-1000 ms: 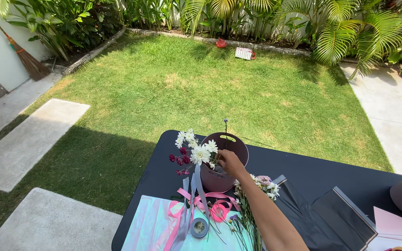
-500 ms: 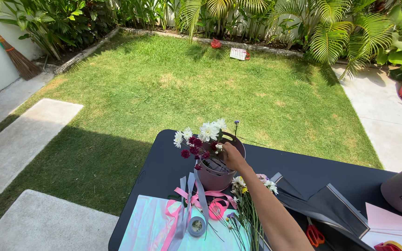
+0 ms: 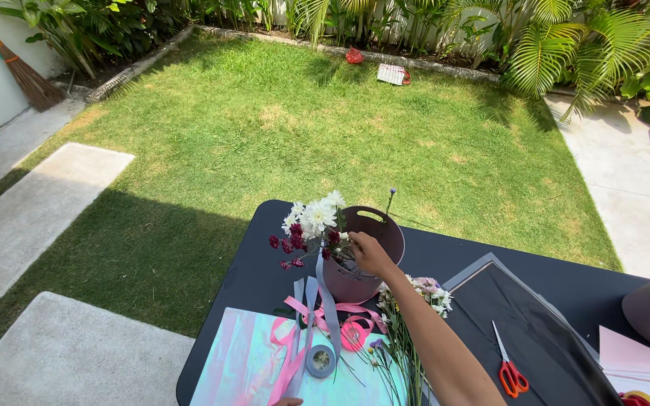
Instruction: The person picks up flowers, trims the stems with shears, and organizes them along with ribbons on a table.
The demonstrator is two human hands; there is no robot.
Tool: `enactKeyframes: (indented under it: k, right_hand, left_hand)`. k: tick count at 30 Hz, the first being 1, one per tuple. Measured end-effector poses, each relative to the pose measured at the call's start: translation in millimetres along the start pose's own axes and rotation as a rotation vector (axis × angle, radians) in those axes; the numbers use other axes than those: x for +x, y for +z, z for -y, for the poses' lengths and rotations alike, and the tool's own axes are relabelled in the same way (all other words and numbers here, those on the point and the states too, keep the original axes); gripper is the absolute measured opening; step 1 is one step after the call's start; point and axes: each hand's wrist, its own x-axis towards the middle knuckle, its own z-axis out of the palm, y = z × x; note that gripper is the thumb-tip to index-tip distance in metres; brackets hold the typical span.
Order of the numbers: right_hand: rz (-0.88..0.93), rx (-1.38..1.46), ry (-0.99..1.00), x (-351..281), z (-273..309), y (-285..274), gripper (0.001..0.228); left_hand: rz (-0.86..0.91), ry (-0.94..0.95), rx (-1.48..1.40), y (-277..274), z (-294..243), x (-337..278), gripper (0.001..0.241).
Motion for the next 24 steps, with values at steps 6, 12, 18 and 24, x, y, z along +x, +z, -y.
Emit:
enactKeyframes:
  k: [6,12,18,24]
  right_hand:
    - [0.02,0.039,0.116,-8,29,-13,0.024]
    - [-0.07,0.141,0.063,5,-43,4,0.047]
    - [-0.058,0.157,0.079,-6,1,-18,0.017]
    - [-0.066,0.169,0.09,-2,40,-52,0.013]
  left_hand:
    - [-0.317,0.398,0.175,-6,-240,24,0.042]
    - [-0.494,0.333,-0.306,-29,-322,79,0.065]
    - [-0.639,0.336,-0.463,-40,-344,108,0.062]
    - [-0.779,0.293,-0.464,-45,-334,137,0.026]
